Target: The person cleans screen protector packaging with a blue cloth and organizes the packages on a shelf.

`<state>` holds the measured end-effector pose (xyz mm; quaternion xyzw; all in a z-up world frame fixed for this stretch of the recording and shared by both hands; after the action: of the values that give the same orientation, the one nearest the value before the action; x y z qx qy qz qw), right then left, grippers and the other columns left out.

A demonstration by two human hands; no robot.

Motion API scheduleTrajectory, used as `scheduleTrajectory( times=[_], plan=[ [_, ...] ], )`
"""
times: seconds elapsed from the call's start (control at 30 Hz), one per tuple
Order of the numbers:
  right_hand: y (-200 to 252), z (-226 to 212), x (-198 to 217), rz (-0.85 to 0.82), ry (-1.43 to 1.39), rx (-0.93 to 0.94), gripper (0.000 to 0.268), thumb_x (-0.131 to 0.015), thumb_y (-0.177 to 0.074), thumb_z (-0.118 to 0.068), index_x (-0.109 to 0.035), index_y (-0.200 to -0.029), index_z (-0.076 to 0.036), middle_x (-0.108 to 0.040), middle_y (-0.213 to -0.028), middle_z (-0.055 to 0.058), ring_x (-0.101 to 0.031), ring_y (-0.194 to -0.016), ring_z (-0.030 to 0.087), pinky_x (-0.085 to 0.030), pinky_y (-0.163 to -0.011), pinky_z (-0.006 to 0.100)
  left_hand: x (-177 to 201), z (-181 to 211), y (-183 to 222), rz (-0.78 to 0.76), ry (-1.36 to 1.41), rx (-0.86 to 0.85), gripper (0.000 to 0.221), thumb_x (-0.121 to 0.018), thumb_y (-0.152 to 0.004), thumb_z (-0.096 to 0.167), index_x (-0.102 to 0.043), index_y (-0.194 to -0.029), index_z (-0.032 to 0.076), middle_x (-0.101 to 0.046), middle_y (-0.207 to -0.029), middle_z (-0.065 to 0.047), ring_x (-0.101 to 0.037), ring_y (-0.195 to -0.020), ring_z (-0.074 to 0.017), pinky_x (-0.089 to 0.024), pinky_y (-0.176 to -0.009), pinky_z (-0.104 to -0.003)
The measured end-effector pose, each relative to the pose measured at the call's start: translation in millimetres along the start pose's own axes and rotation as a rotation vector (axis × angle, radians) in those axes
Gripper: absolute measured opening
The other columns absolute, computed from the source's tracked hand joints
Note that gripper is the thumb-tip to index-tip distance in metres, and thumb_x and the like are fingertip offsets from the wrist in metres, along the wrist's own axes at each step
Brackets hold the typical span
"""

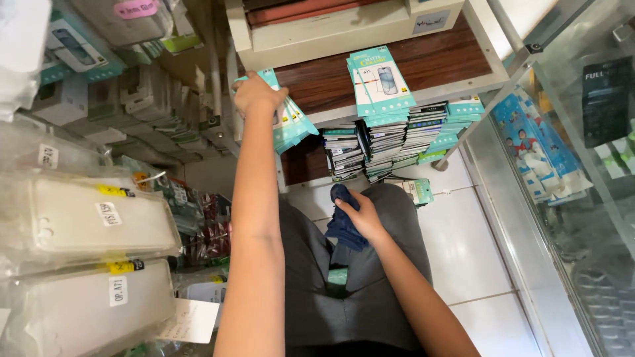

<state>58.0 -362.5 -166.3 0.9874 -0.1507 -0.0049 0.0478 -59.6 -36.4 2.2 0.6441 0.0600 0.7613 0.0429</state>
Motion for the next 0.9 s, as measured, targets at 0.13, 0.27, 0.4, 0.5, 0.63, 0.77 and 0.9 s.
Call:
scheduleTrajectory(
  times=[0.13, 0.27, 0.4, 0.5, 0.63, 0.77, 0.9],
  plan=[
    [2, -2, -2, -0.009, -0.016, -0.034, 0.034, -0.073, -0.093, -0.025, -0.069, -0.111, 0.003, -0.071, -0.086, 0.004, -0.063, -0.076, 0.01, -0.052, -0.068, 0.027, 5, -10, 1, 0.077, 0.111, -0.021, 0.1, -0.078, -0.072, 0.065, -0.044, -0.144, 0.005, -0.057, -0.134, -0.029, -0.065, -0.118, -0.0352, -0.063, -0.077, -0.046],
    [-2, 12, 3, 0.005, -0.025, 0.008, 0.034, -0.072, -0.094, -0.026, -0.07, -0.112, 0.003, -0.07, -0.087, 0.002, -0.061, -0.077, 0.008, -0.05, -0.069, 0.026, 11, -22, 4, 0.213, 0.194, -0.086, 0.094, -0.08, -0.07, 0.065, -0.05, -0.138, 0.006, -0.061, -0.126, -0.028, -0.067, -0.111, -0.0364, -0.057, -0.087, -0.045],
    [-12, 35, 12, 0.044, -0.079, -0.023, 0.035, -0.071, -0.096, -0.03, -0.072, -0.108, 0.003, -0.07, -0.086, 0.002, -0.062, -0.077, 0.01, -0.051, -0.07, 0.027, 19, -33, 48, 0.335, 0.96, -0.403, 0.08, -0.076, -0.081, 0.041, -0.047, -0.149, 0.009, -0.071, -0.119, -0.019, -0.072, -0.1, -0.0333, -0.059, -0.084, -0.044],
    [0, 11, 24, 0.086, -0.363, -0.038, 0.04, -0.066, -0.098, -0.037, -0.072, -0.111, 0.0, -0.072, -0.088, 0.006, -0.068, -0.079, 0.015, -0.054, -0.073, 0.03, 3, -46, 113, -0.028, 1.823, -0.496, 0.072, -0.056, -0.093, 0.028, -0.032, -0.158, 0.009, -0.069, -0.11, -0.024, -0.067, -0.084, -0.0329, -0.056, -0.072, -0.043],
    [33, -28, 47, 0.038, -1.059, -0.018, 0.044, -0.057, -0.102, -0.046, -0.065, -0.121, -0.008, -0.073, -0.104, 0.011, -0.071, -0.094, 0.026, -0.058, -0.084, 0.04, -51, -42, 189, -0.402, 2.297, -0.651, 0.074, -0.053, -0.095, 0.038, -0.033, -0.157, 0.003, -0.059, -0.137, -0.026, -0.067, -0.113, -0.0357, -0.058, -0.093, -0.049],
    [63, -95, 41, 0.268, -0.943, 0.245, 0.05, -0.053, -0.101, -0.041, -0.056, -0.139, -0.009, -0.063, -0.132, 0.012, -0.063, -0.122, 0.028, -0.048, -0.107, 0.042, -84, -18, 235, -0.698, 2.375, -0.644, 0.075, -0.05, -0.092, 0.045, -0.039, -0.154, 0.003, -0.054, -0.144, -0.033, -0.063, -0.121, -0.0415, -0.054, -0.101, -0.05],
    [104, -160, 2, 0.367, 0.034, 0.599, 0.046, -0.06, -0.103, -0.018, -0.053, -0.146, -0.004, -0.053, -0.148, 0.019, -0.048, -0.142, 0.037, -0.033, -0.125, 0.046, -179, 41, 246, -0.327, 2.033, -0.883, 0.067, -0.052, -0.097, 0.029, -0.048, -0.154, -0.007, -0.054, -0.15, -0.027, -0.053, -0.137, -0.0351, -0.038, -0.121, -0.043]
  ],
)
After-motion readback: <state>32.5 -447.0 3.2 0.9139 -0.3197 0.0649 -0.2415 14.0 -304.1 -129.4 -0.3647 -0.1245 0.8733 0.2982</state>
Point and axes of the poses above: each hand's wrist, its own y-axis away from the middle knuckle, its own x-axis out of the back of the hand, z = x × y, the point moved 1 cm from there along -y, towards the middle knuckle
